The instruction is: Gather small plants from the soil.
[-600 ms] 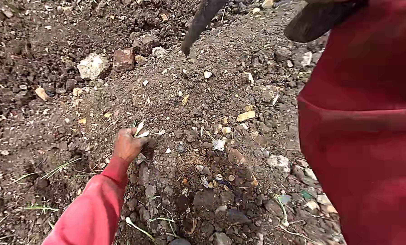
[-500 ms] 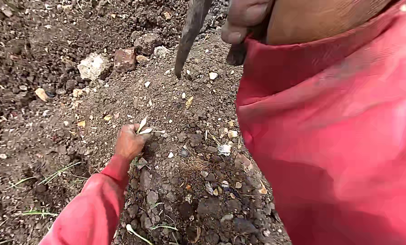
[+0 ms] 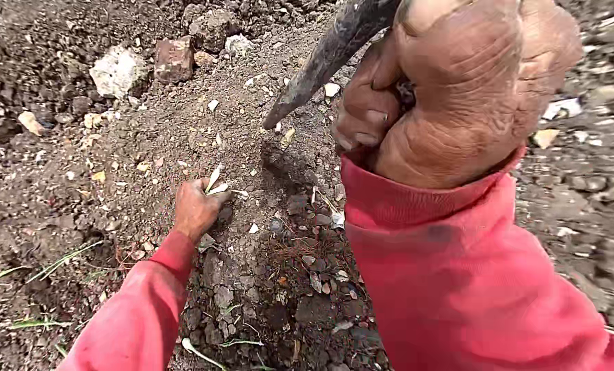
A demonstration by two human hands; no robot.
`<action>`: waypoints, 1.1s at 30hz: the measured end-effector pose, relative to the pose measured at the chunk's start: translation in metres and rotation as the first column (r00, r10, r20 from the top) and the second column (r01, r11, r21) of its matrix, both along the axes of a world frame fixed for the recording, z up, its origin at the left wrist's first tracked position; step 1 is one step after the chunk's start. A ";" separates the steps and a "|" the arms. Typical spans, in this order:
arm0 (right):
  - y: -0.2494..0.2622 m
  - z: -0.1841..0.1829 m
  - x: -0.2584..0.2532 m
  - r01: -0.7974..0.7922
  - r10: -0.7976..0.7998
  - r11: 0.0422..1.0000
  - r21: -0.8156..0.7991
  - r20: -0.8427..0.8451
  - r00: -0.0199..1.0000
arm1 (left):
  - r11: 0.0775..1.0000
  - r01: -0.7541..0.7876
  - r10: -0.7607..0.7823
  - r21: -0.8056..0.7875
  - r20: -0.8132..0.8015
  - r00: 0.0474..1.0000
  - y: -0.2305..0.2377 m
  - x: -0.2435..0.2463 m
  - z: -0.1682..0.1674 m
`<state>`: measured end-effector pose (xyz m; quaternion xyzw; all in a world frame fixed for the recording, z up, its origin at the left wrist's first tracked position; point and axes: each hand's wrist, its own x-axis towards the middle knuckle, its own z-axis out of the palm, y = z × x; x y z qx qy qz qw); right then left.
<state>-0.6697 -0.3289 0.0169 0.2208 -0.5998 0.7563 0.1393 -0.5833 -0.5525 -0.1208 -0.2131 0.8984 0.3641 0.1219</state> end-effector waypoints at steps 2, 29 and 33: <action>-0.008 0.012 -0.013 -0.028 0.027 1.000 0.002 0.013 1.000 | 1.000 0.002 -0.001 -0.015 0.031 1.000 -0.001 -0.001 0.004; 0.028 -0.140 0.083 0.069 -0.239 0.914 0.400 0.393 0.888 | 0.982 0.155 -0.156 0.104 -0.002 0.988 0.055 0.000 0.016; 0.041 -0.141 0.099 0.105 -0.223 0.956 0.274 0.448 0.866 | 0.940 0.027 -0.061 0.341 0.089 0.994 0.072 0.009 -0.003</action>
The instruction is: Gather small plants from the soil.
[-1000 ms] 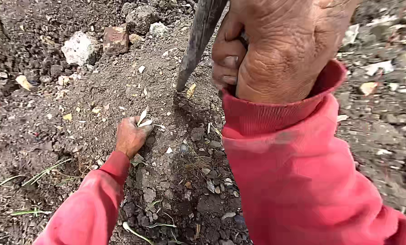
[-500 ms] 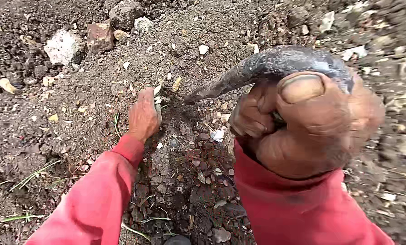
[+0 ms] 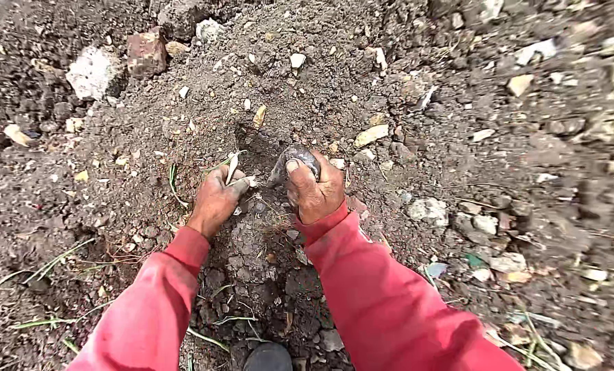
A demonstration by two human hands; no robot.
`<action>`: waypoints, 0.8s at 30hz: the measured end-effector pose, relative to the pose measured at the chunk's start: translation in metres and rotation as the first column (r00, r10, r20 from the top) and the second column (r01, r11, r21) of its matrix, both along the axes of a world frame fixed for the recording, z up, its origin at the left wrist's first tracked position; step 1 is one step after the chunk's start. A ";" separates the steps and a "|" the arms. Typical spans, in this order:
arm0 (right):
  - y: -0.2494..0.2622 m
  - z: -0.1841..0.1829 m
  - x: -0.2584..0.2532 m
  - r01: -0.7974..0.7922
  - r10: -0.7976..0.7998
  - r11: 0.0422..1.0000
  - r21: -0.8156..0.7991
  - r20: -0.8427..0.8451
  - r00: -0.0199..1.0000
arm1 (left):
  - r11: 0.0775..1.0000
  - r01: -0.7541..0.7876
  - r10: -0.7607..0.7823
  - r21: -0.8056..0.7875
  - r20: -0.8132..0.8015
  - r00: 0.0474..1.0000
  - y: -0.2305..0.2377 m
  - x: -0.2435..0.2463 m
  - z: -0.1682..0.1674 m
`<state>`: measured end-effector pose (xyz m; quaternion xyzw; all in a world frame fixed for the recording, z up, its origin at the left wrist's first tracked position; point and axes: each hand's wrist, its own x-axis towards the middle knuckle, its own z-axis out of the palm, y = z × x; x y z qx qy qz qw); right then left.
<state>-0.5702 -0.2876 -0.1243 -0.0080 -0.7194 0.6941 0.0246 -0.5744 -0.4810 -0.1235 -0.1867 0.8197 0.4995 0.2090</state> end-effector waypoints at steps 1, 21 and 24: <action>0.001 0.001 0.000 0.000 0.000 1.000 0.002 0.012 1.000 | 0.990 -0.078 0.073 0.114 0.046 0.996 0.003 0.006 -0.002; 0.015 0.151 -0.045 -0.207 0.080 0.927 -0.313 -0.376 0.923 | 0.970 -0.241 0.239 0.028 0.054 0.970 -0.007 0.049 -0.032; 0.056 0.110 -0.130 -0.687 0.611 0.674 -0.270 -0.319 0.725 | 0.978 -0.205 0.203 0.027 0.078 0.976 -0.009 0.041 -0.027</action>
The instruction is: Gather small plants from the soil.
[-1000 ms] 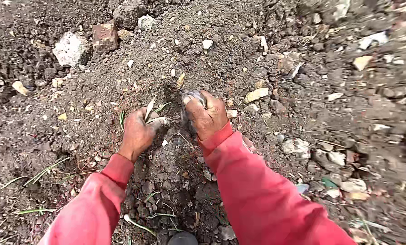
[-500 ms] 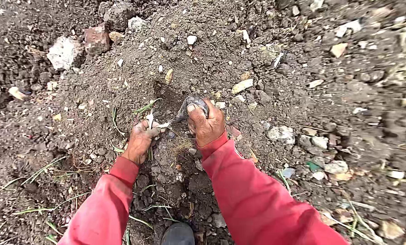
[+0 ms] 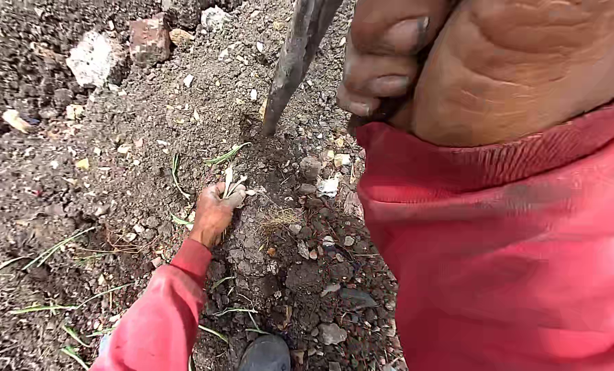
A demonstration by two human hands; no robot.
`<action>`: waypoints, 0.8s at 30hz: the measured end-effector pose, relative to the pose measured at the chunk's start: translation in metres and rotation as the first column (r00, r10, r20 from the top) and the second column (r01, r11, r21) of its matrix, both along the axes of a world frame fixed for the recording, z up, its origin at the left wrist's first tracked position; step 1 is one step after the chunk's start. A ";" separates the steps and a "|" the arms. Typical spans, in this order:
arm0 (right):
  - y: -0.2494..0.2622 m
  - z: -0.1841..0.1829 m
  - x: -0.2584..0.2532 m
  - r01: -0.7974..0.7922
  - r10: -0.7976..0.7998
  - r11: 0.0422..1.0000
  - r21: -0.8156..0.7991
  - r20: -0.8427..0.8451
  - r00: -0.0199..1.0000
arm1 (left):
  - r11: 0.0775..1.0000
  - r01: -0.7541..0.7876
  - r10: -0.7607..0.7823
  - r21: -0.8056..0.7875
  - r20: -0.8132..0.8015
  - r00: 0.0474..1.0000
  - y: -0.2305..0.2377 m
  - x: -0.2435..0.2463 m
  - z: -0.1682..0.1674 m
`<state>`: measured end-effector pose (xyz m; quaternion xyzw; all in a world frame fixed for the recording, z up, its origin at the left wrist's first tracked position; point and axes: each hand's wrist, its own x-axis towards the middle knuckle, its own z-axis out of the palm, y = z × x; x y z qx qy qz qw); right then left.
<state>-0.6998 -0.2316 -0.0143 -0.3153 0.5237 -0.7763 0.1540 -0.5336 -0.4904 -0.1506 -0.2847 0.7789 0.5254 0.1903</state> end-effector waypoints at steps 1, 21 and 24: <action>-0.011 -0.028 0.003 0.106 -0.106 0.993 0.056 -0.007 0.994 | 0.999 0.037 -0.037 -0.018 -0.004 0.999 0.000 -0.004 0.004; 0.011 -0.040 0.197 0.622 -0.633 0.639 0.452 -0.150 0.760 | 0.784 0.287 -0.527 -0.551 -0.345 0.777 0.020 0.001 0.047; 0.008 -0.072 0.208 0.633 -0.668 0.627 0.455 -0.104 0.737 | 0.859 0.272 -0.423 -0.434 -0.302 0.854 0.023 0.013 0.047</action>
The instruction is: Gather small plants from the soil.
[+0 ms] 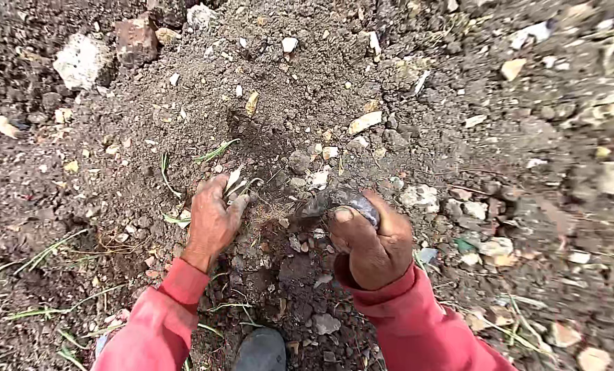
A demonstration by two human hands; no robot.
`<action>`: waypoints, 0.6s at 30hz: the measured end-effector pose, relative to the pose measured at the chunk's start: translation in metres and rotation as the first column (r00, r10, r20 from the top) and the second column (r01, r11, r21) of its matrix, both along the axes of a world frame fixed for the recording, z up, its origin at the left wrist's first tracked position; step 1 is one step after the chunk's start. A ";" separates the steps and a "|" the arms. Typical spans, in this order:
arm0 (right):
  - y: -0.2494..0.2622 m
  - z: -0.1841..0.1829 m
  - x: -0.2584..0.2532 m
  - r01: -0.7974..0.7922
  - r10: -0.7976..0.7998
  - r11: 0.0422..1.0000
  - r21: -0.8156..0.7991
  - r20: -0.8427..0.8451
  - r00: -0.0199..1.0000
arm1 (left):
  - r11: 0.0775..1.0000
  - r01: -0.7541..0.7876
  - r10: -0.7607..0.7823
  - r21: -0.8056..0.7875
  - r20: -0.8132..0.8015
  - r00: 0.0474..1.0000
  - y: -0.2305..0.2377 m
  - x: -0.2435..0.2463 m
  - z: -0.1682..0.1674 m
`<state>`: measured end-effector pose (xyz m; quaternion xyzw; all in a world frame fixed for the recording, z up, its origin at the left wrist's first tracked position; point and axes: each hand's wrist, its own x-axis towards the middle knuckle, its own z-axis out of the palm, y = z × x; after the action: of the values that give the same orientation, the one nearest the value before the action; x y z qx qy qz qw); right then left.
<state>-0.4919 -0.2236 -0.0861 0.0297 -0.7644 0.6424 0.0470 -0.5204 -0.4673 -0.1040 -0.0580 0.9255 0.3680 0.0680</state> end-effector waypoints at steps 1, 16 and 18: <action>0.000 0.004 0.003 -0.010 0.010 1.000 -0.013 0.011 1.000 | 0.999 -0.036 0.034 0.038 0.048 0.998 0.002 0.005 -0.002; -0.032 -0.013 -0.054 -0.010 0.009 1.000 0.010 0.147 0.989 | 0.999 0.009 -0.019 0.035 0.322 0.946 0.024 -0.025 0.002; -0.025 -0.030 -0.024 0.090 -0.079 0.994 -0.058 0.172 0.982 | 0.991 0.104 -0.067 -0.082 0.368 0.928 0.042 -0.036 0.003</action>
<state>-0.5158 -0.2487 -0.1163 -0.0592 -0.7446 0.6648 0.0101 -0.5568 -0.4257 -0.1007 -0.0879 0.9158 0.3007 0.2513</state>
